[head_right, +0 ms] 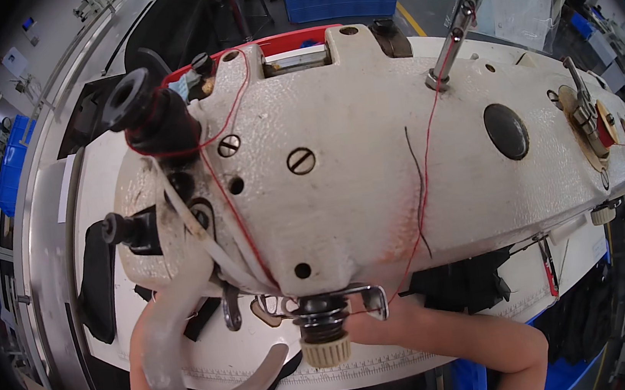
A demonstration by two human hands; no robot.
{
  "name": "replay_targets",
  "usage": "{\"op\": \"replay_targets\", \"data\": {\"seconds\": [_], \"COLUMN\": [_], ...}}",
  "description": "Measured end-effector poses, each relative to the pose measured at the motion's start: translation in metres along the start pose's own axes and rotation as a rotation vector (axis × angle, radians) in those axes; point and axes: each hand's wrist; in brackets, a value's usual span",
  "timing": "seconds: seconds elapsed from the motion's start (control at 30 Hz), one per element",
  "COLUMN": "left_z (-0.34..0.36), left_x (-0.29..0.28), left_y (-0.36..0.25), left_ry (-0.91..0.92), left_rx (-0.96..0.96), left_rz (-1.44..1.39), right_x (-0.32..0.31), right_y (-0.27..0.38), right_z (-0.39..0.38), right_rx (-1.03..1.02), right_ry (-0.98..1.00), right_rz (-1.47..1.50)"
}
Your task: The recorder uses an industrial sewing machine to join pieces of black material, likely for bags or accessories.
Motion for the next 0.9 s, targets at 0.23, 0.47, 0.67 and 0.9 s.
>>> {"op": "replay_targets", "data": {"seconds": [0.23, 0.47, 0.67, 0.9], "left_z": [-0.006, -0.014, -0.081, -0.183], "left_x": [-0.005, -0.023, -0.030, -0.043], "left_y": [-0.018, -0.040, -0.087, -0.084], "left_ry": [0.009, -0.015, -0.007, -0.161], "left_rx": [0.066, 0.091, 0.028, -0.161], "left_rz": [0.248, 0.547, 0.698, 0.895], "right_x": [0.007, 0.010, 0.007, 0.082], "right_y": [-0.003, 0.002, 0.025, 0.047], "right_z": [-0.006, 0.003, -0.025, -0.065], "right_rx": [-0.462, -0.529, -0.787, -1.041], "right_ry": [-0.207, -0.306, -0.143, -0.159], "right_rz": [-0.606, -0.862, -1.290, -0.225]}}
Point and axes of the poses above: each hand's wrist, its own z-axis towards the middle knuckle, its own x-axis out of the palm, y = z × x, and after that the axes turned 1 degree about -y, right-handed
